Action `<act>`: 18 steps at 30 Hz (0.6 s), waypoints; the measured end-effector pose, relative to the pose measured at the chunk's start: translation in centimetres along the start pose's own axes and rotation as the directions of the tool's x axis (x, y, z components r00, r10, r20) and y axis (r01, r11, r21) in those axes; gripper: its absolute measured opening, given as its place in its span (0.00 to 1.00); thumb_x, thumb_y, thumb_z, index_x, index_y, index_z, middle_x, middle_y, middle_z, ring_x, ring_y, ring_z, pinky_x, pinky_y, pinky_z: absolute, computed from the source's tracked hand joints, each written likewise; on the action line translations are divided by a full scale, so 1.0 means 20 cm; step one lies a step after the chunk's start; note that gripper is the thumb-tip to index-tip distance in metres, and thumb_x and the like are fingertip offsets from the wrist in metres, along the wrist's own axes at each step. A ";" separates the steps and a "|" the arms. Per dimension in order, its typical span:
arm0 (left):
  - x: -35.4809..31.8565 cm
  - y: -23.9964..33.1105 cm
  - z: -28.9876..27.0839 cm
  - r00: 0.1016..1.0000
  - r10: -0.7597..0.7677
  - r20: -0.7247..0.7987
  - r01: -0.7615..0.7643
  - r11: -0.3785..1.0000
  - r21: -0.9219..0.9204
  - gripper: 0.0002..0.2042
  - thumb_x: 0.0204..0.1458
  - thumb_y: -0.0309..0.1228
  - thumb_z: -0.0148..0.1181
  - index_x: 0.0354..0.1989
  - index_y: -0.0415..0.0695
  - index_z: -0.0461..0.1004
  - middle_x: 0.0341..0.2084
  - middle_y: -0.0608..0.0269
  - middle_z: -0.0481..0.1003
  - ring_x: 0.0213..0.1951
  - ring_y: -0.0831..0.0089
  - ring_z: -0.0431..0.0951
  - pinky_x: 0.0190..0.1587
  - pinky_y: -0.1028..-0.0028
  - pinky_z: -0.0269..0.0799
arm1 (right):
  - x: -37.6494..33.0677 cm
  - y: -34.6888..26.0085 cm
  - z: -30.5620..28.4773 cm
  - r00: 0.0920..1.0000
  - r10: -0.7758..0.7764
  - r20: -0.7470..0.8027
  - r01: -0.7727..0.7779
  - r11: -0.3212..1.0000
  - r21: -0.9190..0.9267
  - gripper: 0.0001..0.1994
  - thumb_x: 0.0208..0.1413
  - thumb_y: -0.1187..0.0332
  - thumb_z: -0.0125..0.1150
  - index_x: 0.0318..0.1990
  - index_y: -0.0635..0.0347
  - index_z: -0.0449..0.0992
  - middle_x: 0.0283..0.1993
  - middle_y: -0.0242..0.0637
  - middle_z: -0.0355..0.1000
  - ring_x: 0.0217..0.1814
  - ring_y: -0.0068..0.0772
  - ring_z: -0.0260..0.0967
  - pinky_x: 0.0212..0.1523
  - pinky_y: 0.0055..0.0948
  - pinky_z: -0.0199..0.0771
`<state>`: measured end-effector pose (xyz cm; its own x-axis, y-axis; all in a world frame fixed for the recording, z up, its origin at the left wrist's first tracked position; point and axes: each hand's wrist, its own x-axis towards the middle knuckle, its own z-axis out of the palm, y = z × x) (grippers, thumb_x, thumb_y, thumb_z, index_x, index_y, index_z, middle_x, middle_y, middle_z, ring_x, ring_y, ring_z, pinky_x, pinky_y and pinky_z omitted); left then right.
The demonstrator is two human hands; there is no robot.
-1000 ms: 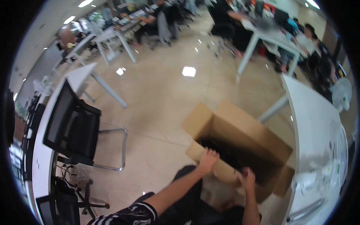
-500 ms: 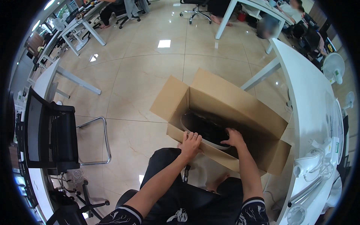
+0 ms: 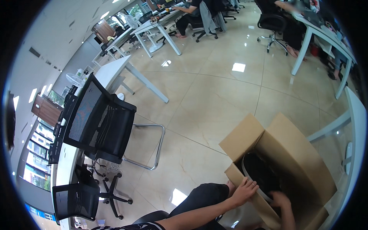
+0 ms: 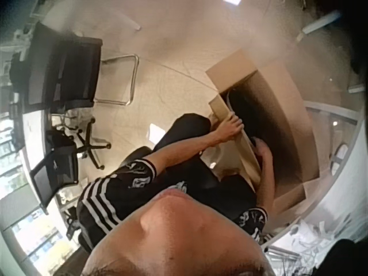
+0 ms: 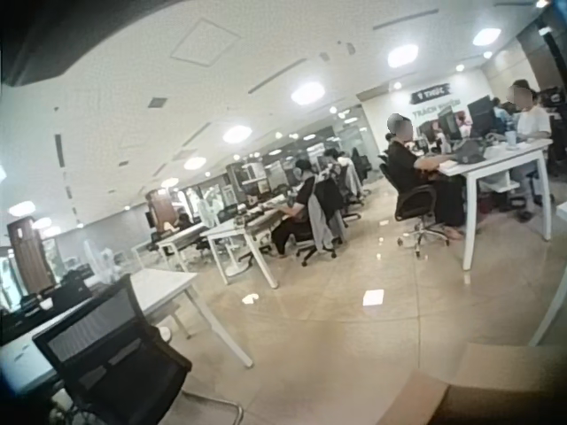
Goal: Unboxing and assembling the components of a standing fan at a desk.
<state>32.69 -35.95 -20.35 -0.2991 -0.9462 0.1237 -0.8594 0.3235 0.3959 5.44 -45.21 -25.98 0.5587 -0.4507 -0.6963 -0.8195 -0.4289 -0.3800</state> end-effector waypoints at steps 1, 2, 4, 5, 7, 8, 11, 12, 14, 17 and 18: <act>0.00 0.00 -0.01 1.000 -0.012 0.027 0.013 1.000 -0.023 0.41 0.25 0.38 0.76 0.54 0.43 0.65 0.51 0.57 0.67 0.58 0.60 0.64 0.68 0.53 0.49 | 0.00 -0.02 0.04 1.000 -0.023 -0.010 0.024 1.000 0.018 0.35 0.31 0.64 0.73 0.55 0.56 0.74 0.54 0.47 0.74 0.58 0.48 0.70 0.59 0.42 0.70; -0.01 0.01 -0.01 0.998 -0.021 0.064 0.025 0.998 -0.059 0.42 0.24 0.38 0.77 0.55 0.43 0.65 0.51 0.57 0.66 0.58 0.60 0.64 0.68 0.53 0.48 | 0.01 -0.03 0.08 0.994 -0.023 -0.110 0.018 0.999 -0.043 0.33 0.33 0.60 0.73 0.53 0.56 0.75 0.52 0.48 0.74 0.57 0.49 0.71 0.57 0.44 0.70; -0.01 0.02 -0.01 0.998 -0.028 0.050 0.030 0.999 -0.043 0.42 0.24 0.38 0.77 0.55 0.43 0.65 0.51 0.57 0.66 0.58 0.60 0.64 0.68 0.53 0.48 | 0.03 -0.04 0.12 0.962 -0.059 -0.265 0.039 0.996 -0.080 0.28 0.37 0.53 0.69 0.47 0.56 0.76 0.46 0.48 0.74 0.52 0.51 0.72 0.52 0.48 0.71; -0.01 0.02 -0.01 0.998 -0.034 0.050 0.037 0.998 -0.044 0.43 0.23 0.38 0.78 0.55 0.43 0.65 0.52 0.57 0.66 0.58 0.60 0.64 0.68 0.54 0.48 | 0.05 -0.03 0.13 0.955 -0.063 -0.288 0.036 0.994 -0.099 0.28 0.37 0.53 0.69 0.47 0.56 0.76 0.46 0.48 0.74 0.52 0.51 0.72 0.52 0.48 0.71; -0.01 0.02 0.01 0.999 -0.030 0.042 0.032 0.998 -0.049 0.43 0.22 0.38 0.78 0.55 0.43 0.65 0.51 0.57 0.66 0.58 0.59 0.64 0.68 0.54 0.47 | 0.06 0.01 0.15 0.907 -0.234 -0.350 0.148 0.955 -0.256 0.26 0.37 0.55 0.69 0.45 0.58 0.76 0.44 0.48 0.73 0.50 0.51 0.71 0.53 0.47 0.70; -0.01 0.01 0.01 0.999 -0.029 0.040 0.031 0.998 -0.057 0.43 0.22 0.38 0.78 0.55 0.43 0.65 0.51 0.57 0.67 0.58 0.59 0.63 0.69 0.54 0.47 | 0.06 0.03 0.15 0.934 -0.201 -0.297 0.127 0.960 -0.251 0.26 0.37 0.55 0.69 0.45 0.58 0.76 0.44 0.48 0.73 0.50 0.51 0.71 0.53 0.47 0.70; 0.00 0.00 0.05 1.000 -0.012 0.008 0.012 1.000 -0.019 0.38 0.28 0.36 0.75 0.53 0.42 0.66 0.51 0.57 0.67 0.58 0.60 0.64 0.70 0.54 0.45 | 0.07 0.09 0.21 0.936 -0.187 -0.299 0.106 0.958 -0.268 0.24 0.36 0.55 0.70 0.40 0.60 0.76 0.41 0.47 0.73 0.47 0.51 0.71 0.56 0.49 0.66; 0.00 -0.01 0.06 0.999 -0.031 -0.013 0.031 0.999 0.010 0.38 0.28 0.36 0.75 0.53 0.42 0.66 0.51 0.57 0.67 0.58 0.60 0.64 0.70 0.54 0.45 | 0.07 0.10 0.25 0.901 -0.205 -0.383 0.083 0.947 -0.311 0.23 0.35 0.54 0.70 0.37 0.60 0.75 0.40 0.47 0.73 0.46 0.51 0.71 0.56 0.50 0.65; 0.01 0.00 0.08 0.998 0.003 -0.067 0.001 0.997 0.071 0.32 0.34 0.32 0.69 0.52 0.41 0.66 0.51 0.57 0.68 0.59 0.60 0.64 0.71 0.54 0.45 | 0.11 0.13 0.30 0.861 -0.216 -0.460 0.051 0.937 -0.345 0.22 0.35 0.53 0.70 0.34 0.60 0.75 0.40 0.47 0.73 0.45 0.50 0.71 0.57 0.51 0.64; 0.00 0.00 0.07 0.998 -0.026 -0.049 0.025 1.000 -0.010 0.28 0.38 0.30 0.65 0.51 0.41 0.66 0.50 0.56 0.68 0.58 0.61 0.64 0.71 0.54 0.46 | 0.15 0.16 0.34 0.802 -0.267 -0.534 0.053 0.923 -0.381 0.21 0.35 0.52 0.71 0.31 0.59 0.74 0.36 0.46 0.73 0.43 0.49 0.72 0.55 0.53 0.63; 0.00 0.00 0.06 0.998 -0.023 -0.051 0.023 1.000 -0.010 0.28 0.38 0.30 0.65 0.51 0.41 0.66 0.50 0.56 0.68 0.58 0.61 0.64 0.71 0.54 0.46 | 0.15 0.17 0.34 0.803 -0.239 -0.546 0.039 0.935 -0.352 0.20 0.36 0.52 0.71 0.30 0.59 0.74 0.33 0.46 0.73 0.42 0.49 0.72 0.52 0.53 0.65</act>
<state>32.22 -35.98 -21.45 -0.2577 -0.9528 0.1604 -0.8616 0.3018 0.4081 3.56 -42.67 -33.51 0.7141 -0.6868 -0.1355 -0.6997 -0.6943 -0.1683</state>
